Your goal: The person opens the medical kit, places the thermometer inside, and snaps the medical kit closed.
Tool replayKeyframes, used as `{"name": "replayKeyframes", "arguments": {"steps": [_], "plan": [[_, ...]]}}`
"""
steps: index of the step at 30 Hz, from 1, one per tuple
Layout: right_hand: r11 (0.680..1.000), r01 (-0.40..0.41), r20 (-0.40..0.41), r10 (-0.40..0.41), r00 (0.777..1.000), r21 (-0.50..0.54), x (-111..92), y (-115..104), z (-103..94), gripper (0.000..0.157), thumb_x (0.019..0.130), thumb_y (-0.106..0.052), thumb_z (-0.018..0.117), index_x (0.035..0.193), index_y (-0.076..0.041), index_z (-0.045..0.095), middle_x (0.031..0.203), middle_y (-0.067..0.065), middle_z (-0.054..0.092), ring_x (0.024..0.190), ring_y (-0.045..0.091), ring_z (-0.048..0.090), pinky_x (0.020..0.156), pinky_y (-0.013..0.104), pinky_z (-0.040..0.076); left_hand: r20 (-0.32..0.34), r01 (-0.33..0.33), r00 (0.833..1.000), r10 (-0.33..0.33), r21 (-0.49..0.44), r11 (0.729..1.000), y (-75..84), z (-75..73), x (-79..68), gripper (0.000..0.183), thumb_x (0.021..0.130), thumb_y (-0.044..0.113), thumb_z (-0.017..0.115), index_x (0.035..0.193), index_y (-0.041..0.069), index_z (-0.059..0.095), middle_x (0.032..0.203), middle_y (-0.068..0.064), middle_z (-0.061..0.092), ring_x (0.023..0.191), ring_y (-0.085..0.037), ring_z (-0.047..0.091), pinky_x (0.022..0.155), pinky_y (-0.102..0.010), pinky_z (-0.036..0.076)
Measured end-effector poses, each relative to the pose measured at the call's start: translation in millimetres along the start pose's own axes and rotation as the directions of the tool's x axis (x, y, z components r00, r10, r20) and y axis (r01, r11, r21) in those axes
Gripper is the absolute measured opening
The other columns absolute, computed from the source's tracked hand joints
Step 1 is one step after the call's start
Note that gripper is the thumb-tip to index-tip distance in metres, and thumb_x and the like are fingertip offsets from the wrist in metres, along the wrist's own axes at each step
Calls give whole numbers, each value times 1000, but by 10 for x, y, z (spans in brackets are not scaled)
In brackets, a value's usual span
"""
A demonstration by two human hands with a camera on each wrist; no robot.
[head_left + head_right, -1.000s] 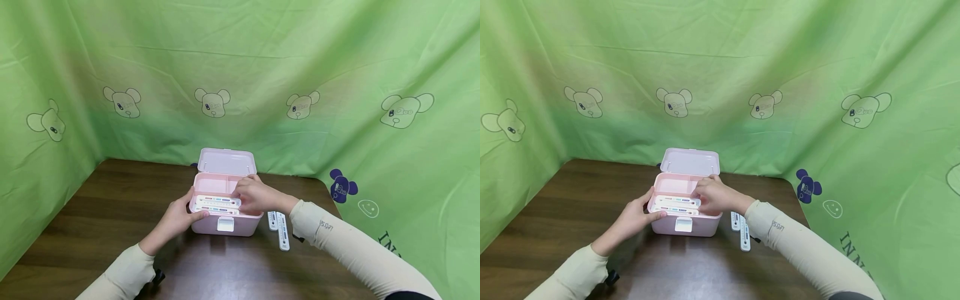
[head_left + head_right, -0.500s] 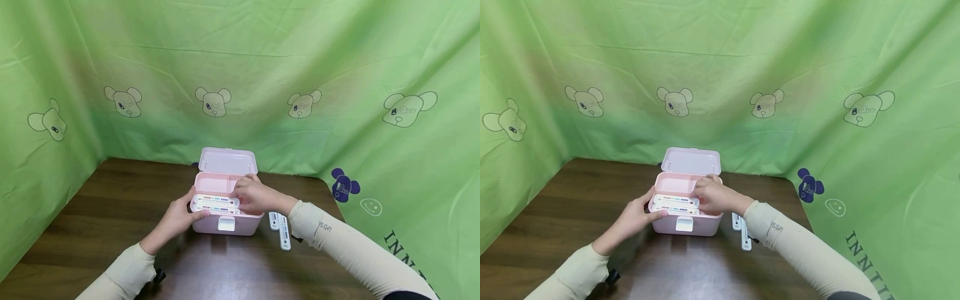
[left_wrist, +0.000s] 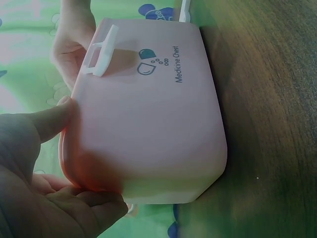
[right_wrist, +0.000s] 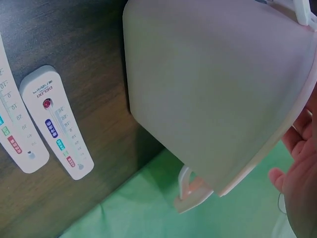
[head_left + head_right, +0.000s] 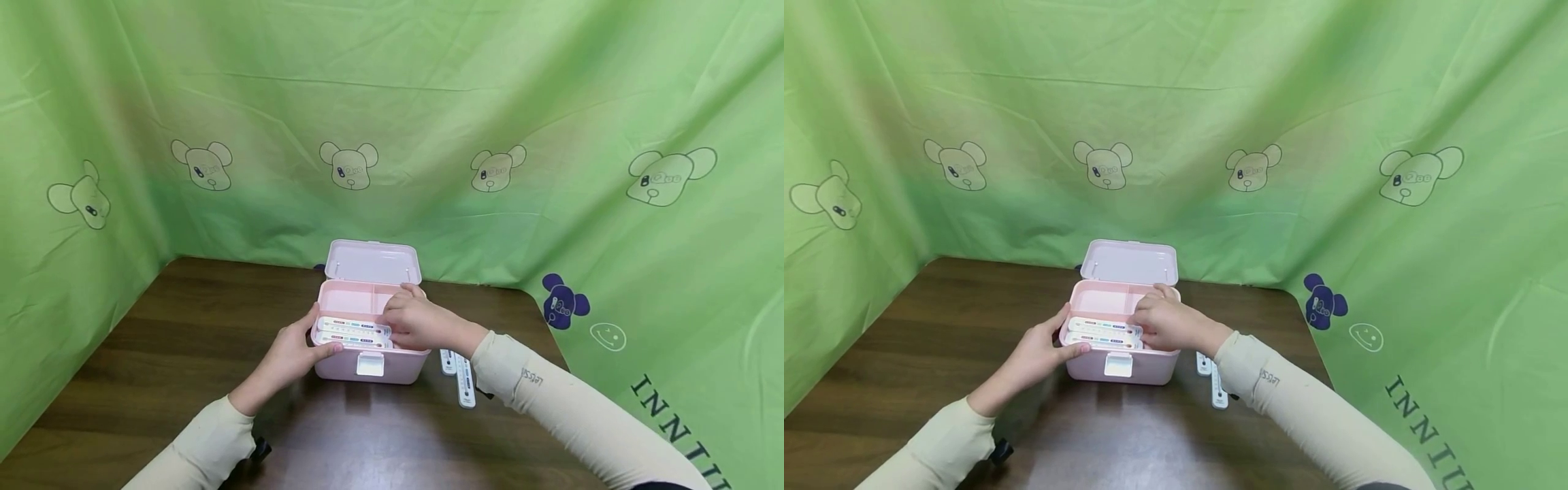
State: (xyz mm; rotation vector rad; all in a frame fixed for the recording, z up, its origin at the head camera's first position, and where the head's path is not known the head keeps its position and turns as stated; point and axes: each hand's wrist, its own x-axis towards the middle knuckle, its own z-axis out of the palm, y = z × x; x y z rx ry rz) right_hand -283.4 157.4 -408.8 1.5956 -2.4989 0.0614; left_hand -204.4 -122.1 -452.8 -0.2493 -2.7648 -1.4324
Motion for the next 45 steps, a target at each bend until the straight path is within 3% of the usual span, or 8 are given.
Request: {"name": "replayKeyframes", "arguments": {"steps": [8, 12, 18, 24, 32, 36, 40, 45], "plan": [[996, -68, 6, 68, 998, 50, -76, -6, -10, 29, 88, -20, 76, 116, -17, 75, 106, -6, 72, 109, 19, 60, 112, 61, 31, -13, -1, 1000, 1, 18, 1000, -22, 20, -5, 99, 86, 38, 84, 159, -1, 29, 159, -20, 40, 143, -35, 46, 113, -52, 43], [982, -121, -68, 132, 989, 148, -173, -29, -36, 32, 88, -18, 78, 119, -14, 74, 111, -3, 72, 112, 18, 60, 113, 56, 31, -20, -2, 1000, 3, 4, 1000, -19, 34, -8, 99, 86, 37, 84, 159, -1, 30, 159, -20, 40, 143, -35, 46, 113, -52, 43], [959, -187, -195, 229, 954, 212, -411, -77, -74, 28, 90, -14, 77, 118, -12, 74, 113, -1, 72, 119, 24, 61, 111, 50, 33, -22, -4, 1000, 4, -1, 1000, -20, 49, -34, 99, 85, 39, 84, 158, -1, 30, 159, -19, 40, 143, -34, 46, 112, -52, 43], [948, -251, -318, 304, 898, 195, -709, -120, -86, 28, 90, -17, 77, 117, -9, 74, 112, 1, 73, 112, 24, 62, 108, 51, 35, -22, 3, 1000, -3, -3, 1000, -8, 36, -60, 101, 84, 39, 85, 159, -1, 30, 159, -20, 41, 143, -35, 46, 112, -53, 43], [902, -367, -401, 429, 809, 226, -1197, -227, -56, 33, 86, -12, 80, 119, -7, 74, 111, 3, 73, 111, 27, 63, 106, 53, 37, -55, -59, 997, 58, -2, 998, 5, 95, -115, 91, 83, 37, 87, 156, 8, 41, 141, -11, 62, 135, -30, 55, 111, -53, 44], [862, -450, -397, 507, 765, 235, -1451, -307, -10, 36, 82, -8, 82, 118, -6, 74, 111, 6, 73, 109, 30, 64, 101, 53, 38, -60, -76, 995, 79, 58, 995, 15, 124, -145, 89, 84, 40, 85, 153, 4, 42, 145, -14, 57, 136, -34, 52, 111, -55, 43], [815, -510, -342, 579, 740, 276, -1595, -344, 50, 38, 84, -9, 82, 121, -5, 73, 115, 8, 73, 111, 31, 63, 100, 54, 40, -93, -56, 993, 67, 115, 992, 20, 89, -146, 93, 82, 44, 86, 152, 0, 41, 147, -21, 51, 136, -38, 50, 109, -57, 43], [715, -583, -271, 692, 669, 386, -1758, -373, 162, 35, 86, -8, 81, 120, -6, 73, 116, 6, 74, 113, 31, 64, 100, 57, 44, -69, -58, 995, 68, 146, 988, 39, 33, -124, 100, 81, 51, 84, 154, 0, 39, 146, -21, 50, 132, -37, 52, 107, -57, 46]]}}
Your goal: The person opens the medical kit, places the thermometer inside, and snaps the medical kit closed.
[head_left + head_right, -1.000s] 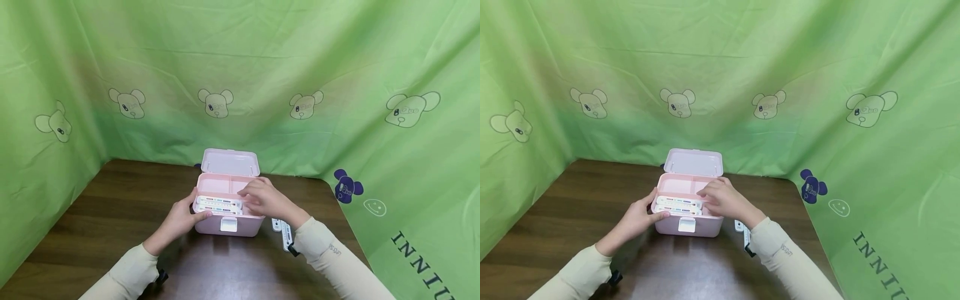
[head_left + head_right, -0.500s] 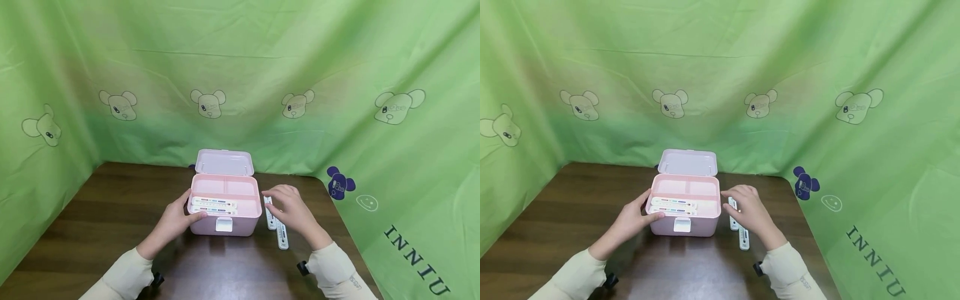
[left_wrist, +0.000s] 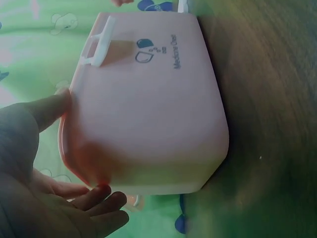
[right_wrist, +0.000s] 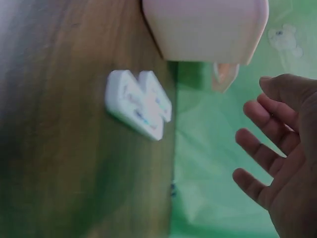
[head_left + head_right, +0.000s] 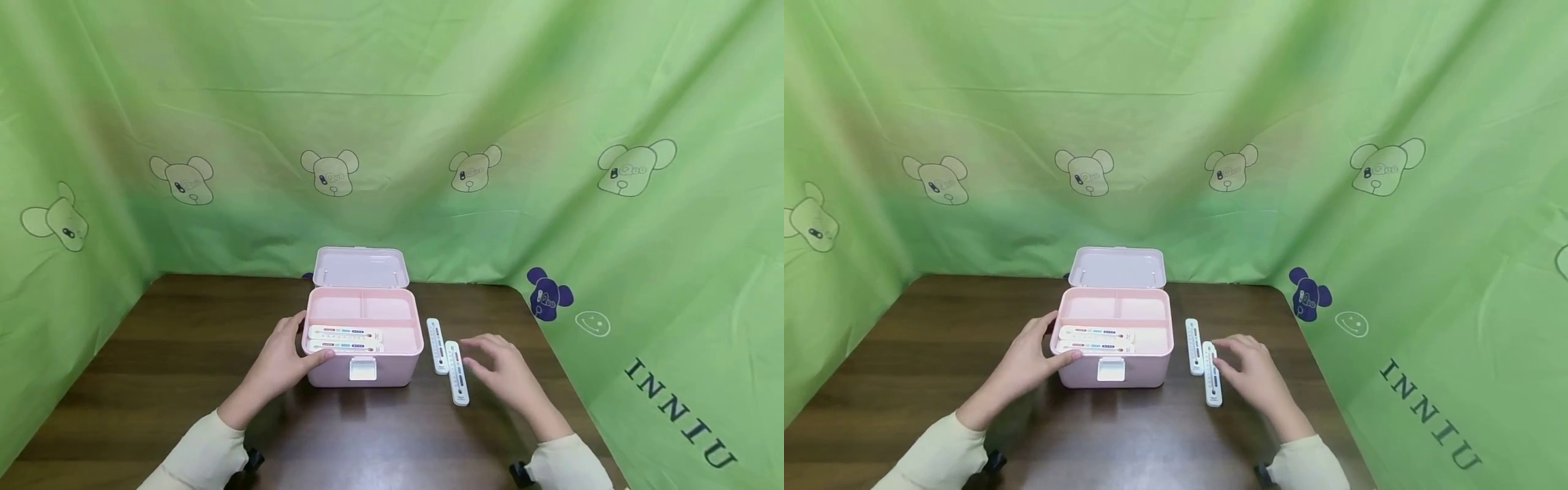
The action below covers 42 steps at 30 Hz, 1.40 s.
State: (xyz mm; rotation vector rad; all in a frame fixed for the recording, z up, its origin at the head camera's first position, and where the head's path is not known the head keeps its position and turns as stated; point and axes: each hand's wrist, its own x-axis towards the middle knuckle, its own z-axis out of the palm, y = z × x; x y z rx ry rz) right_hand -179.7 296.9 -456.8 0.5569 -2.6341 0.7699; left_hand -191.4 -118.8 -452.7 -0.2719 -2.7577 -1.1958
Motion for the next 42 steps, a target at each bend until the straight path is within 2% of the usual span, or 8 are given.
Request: {"name": "replayKeyframes", "arguments": {"steps": [4, 9, 12, 18, 22, 32, 39, 42], "plan": [[994, -110, 24, 110, 994, 12, -92, 92, 90, 34, 86, -9, 81, 119, -4, 74, 115, 6, 74, 112, 31, 65, 98, 54, 50, 3, -22, 1000, 22, 2, 1000, -15, -25, 35, 100, 81, 55, 83, 152, -1, 42, 145, -20, 50, 131, -37, 53, 107, -57, 46], [974, -218, 64, 221, 973, -59, -191, 102, 250, 44, 83, -23, 85, 119, -1, 73, 114, 11, 73, 112, 35, 65, 97, 59, 47, -3, -50, 999, 50, -2, 999, -30, -33, 76, 99, 81, 54, 83, 151, -3, 43, 147, -22, 48, 133, -38, 52, 108, -57, 44], [951, -292, 84, 301, 950, -105, -252, 66, 326, 55, 78, -32, 88, 120, 0, 71, 111, 12, 72, 109, 36, 65, 95, 60, 46, 5, -51, 999, 52, -13, 999, -36, -16, 97, 99, 80, 54, 84, 151, -3, 43, 148, -22, 46, 133, -39, 51, 109, -57, 44], [905, -398, 152, 419, 895, -149, -342, 4, 459, 75, 70, -39, 93, 126, 3, 66, 106, 9, 68, 100, 28, 62, 86, 53, 47, 14, -28, 1000, 28, -18, 999, -59, -3, 95, 102, 78, 56, 85, 151, -2, 43, 149, -21, 45, 133, -39, 51, 108, -57, 44], [888, -416, 149, 446, 883, -197, -366, -14, 514, 77, 68, -39, 93, 126, 4, 65, 104, 10, 68, 99, 31, 61, 84, 52, 45, 26, -20, 999, 21, -17, 1000, -51, -13, 102, 103, 78, 55, 86, 151, -2, 43, 149, -22, 45, 134, -39, 51, 109, -57, 44], [858, -450, 115, 487, 866, -248, -323, -13, 519, 52, 73, -38, 90, 106, -3, 72, 85, 4, 65, 83, 26, 61, 73, 49, 44, 79, -27, 996, 30, -34, 999, 12, -71, 132, 98, 81, 47, 86, 153, -2, 42, 152, -25, 48, 139, -42, 47, 111, -60, 41], [865, -448, 97, 478, 873, -227, -305, 35, 497, 45, 76, -31, 87, 107, -2, 73, 85, 4, 67, 83, 28, 64, 72, 50, 45, 81, -12, 997, 14, -25, 1000, 25, -75, 116, 98, 82, 46, 85, 153, -4, 41, 153, -26, 47, 141, -43, 46, 112, -60, 41], [862, -463, 84, 487, 869, -206, -299, 79, 488, 43, 75, -28, 87, 107, -2, 73, 85, 5, 68, 82, 26, 64, 73, 50, 46, 77, -10, 997, 12, -29, 1000, 18, -67, 103, 97, 82, 46, 85, 154, -4, 41, 153, -26, 46, 142, -43, 45, 113, -59, 40]]}}
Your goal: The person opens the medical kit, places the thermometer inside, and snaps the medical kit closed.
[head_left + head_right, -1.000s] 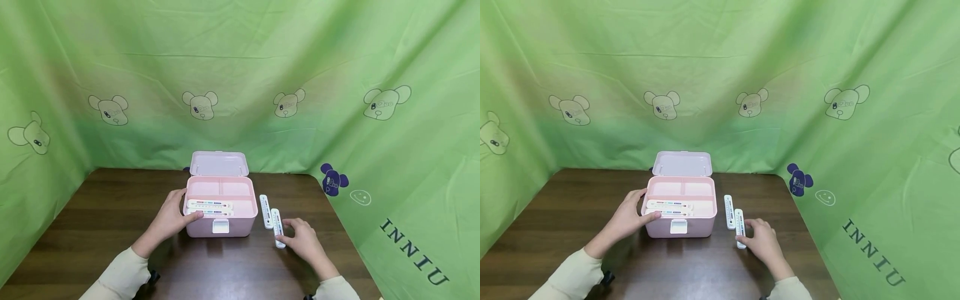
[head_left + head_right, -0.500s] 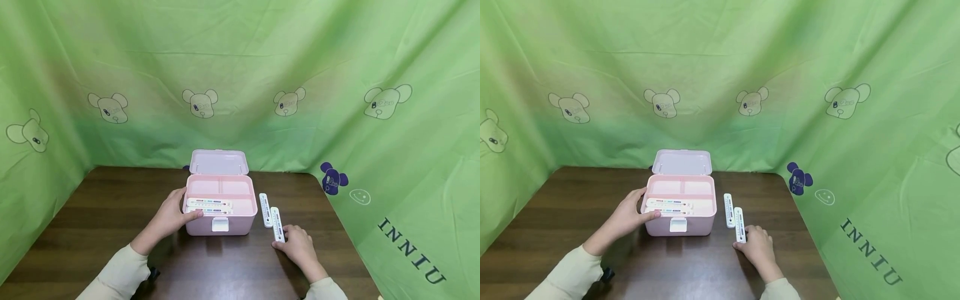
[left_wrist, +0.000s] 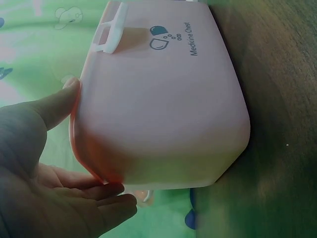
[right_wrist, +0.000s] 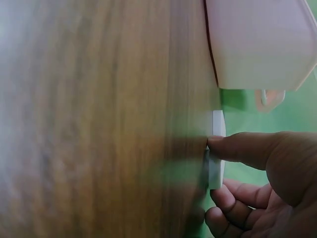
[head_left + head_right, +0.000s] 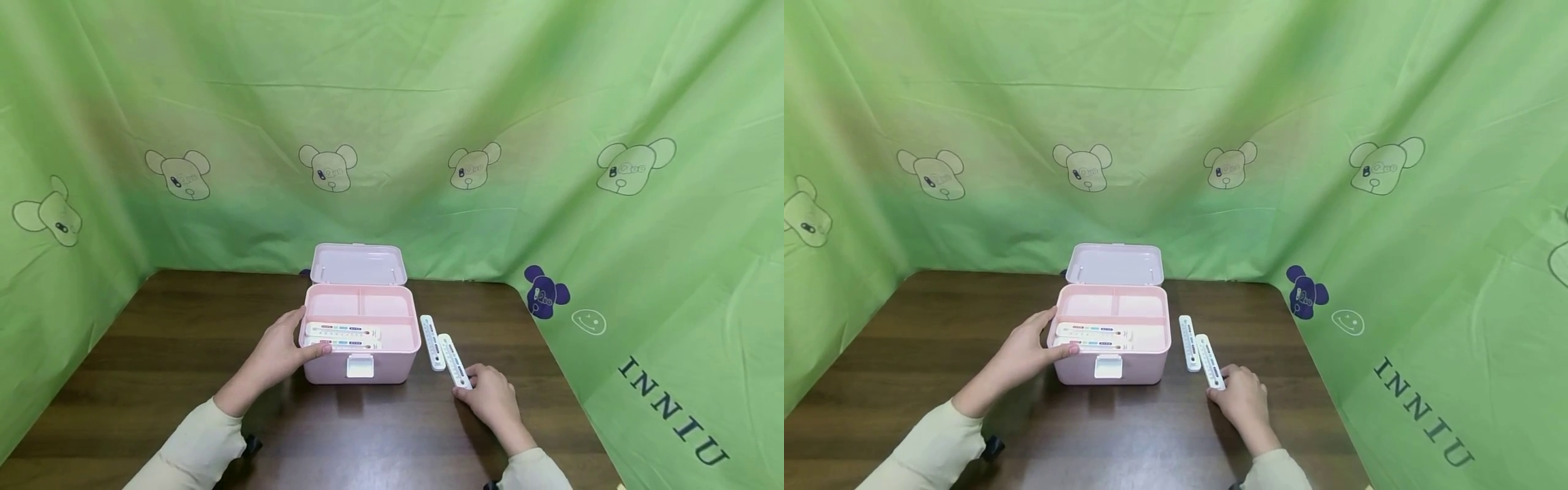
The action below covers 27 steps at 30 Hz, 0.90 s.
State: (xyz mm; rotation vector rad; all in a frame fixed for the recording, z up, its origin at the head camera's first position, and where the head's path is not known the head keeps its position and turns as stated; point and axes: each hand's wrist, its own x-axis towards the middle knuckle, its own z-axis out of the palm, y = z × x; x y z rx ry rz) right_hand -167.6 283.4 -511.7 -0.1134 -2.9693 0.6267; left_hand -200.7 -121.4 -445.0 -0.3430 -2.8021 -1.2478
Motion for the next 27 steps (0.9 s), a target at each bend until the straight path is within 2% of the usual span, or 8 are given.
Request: {"name": "replayKeyframes", "arguments": {"steps": [5, 11, 20, 27], "plan": [[998, -37, -10, 37, 999, 59, 42, 65, -12, 42, 73, -22, 86, 106, -1, 74, 87, 6, 71, 79, 21, 63, 71, 46, 48, 9, 21, 1000, -21, -15, 1000, -11, 17, -29, 98, 82, 46, 85, 155, -2, 40, 155, -25, 45, 143, -42, 45, 113, -59, 40], [982, -64, -39, 72, 997, 177, 102, 130, -46, 39, 73, -12, 84, 109, 1, 74, 91, 10, 72, 83, 22, 62, 71, 38, 48, -5, 9, 1000, -10, -22, 1000, -7, 21, -35, 96, 82, 44, 85, 154, -3, 42, 153, -25, 47, 141, -42, 46, 112, -59, 41], [970, -98, -88, 120, 989, 224, 195, 277, -108, 39, 74, -8, 80, 112, -1, 75, 99, 18, 67, 88, 30, 59, 74, 39, 45, 10, 11, 1000, -11, -20, 1000, 8, 14, -13, 94, 83, 43, 85, 154, -2, 42, 154, -26, 45, 142, -42, 45, 113, -58, 40], [963, -62, -120, 96, 988, 261, 297, 270, -258, 40, 77, -7, 75, 117, 1, 73, 104, 21, 66, 96, 33, 58, 81, 42, 43, 11, 9, 1000, -9, -9, 1000, 32, -14, 17, 95, 83, 43, 85, 152, -5, 42, 153, -28, 46, 141, -43, 46, 112, -59, 41]]}}
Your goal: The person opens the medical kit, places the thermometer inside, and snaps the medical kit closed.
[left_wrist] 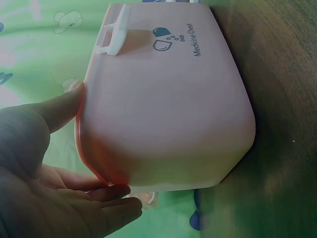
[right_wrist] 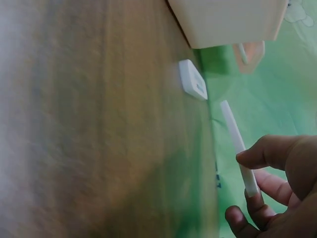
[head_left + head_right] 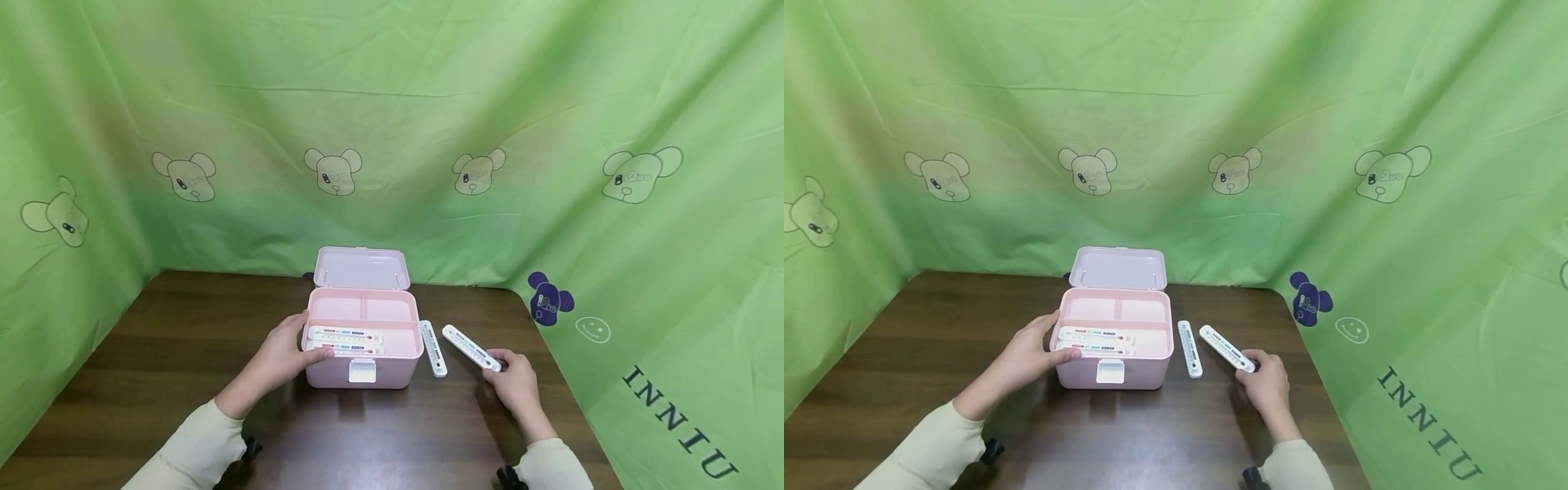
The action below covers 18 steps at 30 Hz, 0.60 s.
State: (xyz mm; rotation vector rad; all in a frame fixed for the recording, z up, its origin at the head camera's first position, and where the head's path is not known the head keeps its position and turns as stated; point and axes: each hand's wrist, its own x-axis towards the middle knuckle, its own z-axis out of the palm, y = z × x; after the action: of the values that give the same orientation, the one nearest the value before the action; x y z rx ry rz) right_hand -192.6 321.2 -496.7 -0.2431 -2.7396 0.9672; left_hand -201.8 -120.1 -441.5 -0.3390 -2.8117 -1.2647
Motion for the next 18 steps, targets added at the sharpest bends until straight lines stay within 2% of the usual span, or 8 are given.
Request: {"name": "replayKeyframes", "arguments": {"steps": [7, 11, 18], "plan": [[998, 49, 22, -50, 998, 48, 94, -22, -124, 38, 85, -7, 75, 122, 0, 72, 110, 19, 63, 101, 32, 58, 83, 34, 45, 7, 0, 1000, 0, 6, 1000, 17, -8, -23, 93, 83, 43, 85, 152, -4, 43, 152, -29, 46, 141, -43, 46, 112, -59, 41], [990, 119, 28, -122, 992, 76, 156, -34, -200, 38, 87, -5, 76, 125, -1, 71, 114, 19, 63, 105, 30, 57, 88, 37, 45, 13, 12, 1000, -12, 3, 1000, 9, -3, -18, 94, 83, 42, 85, 153, -5, 42, 153, -29, 45, 141, -43, 46, 112, -59, 41], [949, 301, 26, -304, 952, 96, 273, -96, -360, 38, 88, -7, 77, 126, -4, 71, 114, 16, 65, 105, 24, 55, 88, 29, 38, 15, 15, 1000, -15, -7, 1000, 16, -16, -3, 95, 84, 41, 85, 153, -5, 41, 154, -29, 44, 141, -44, 45, 112, -59, 40]]}}
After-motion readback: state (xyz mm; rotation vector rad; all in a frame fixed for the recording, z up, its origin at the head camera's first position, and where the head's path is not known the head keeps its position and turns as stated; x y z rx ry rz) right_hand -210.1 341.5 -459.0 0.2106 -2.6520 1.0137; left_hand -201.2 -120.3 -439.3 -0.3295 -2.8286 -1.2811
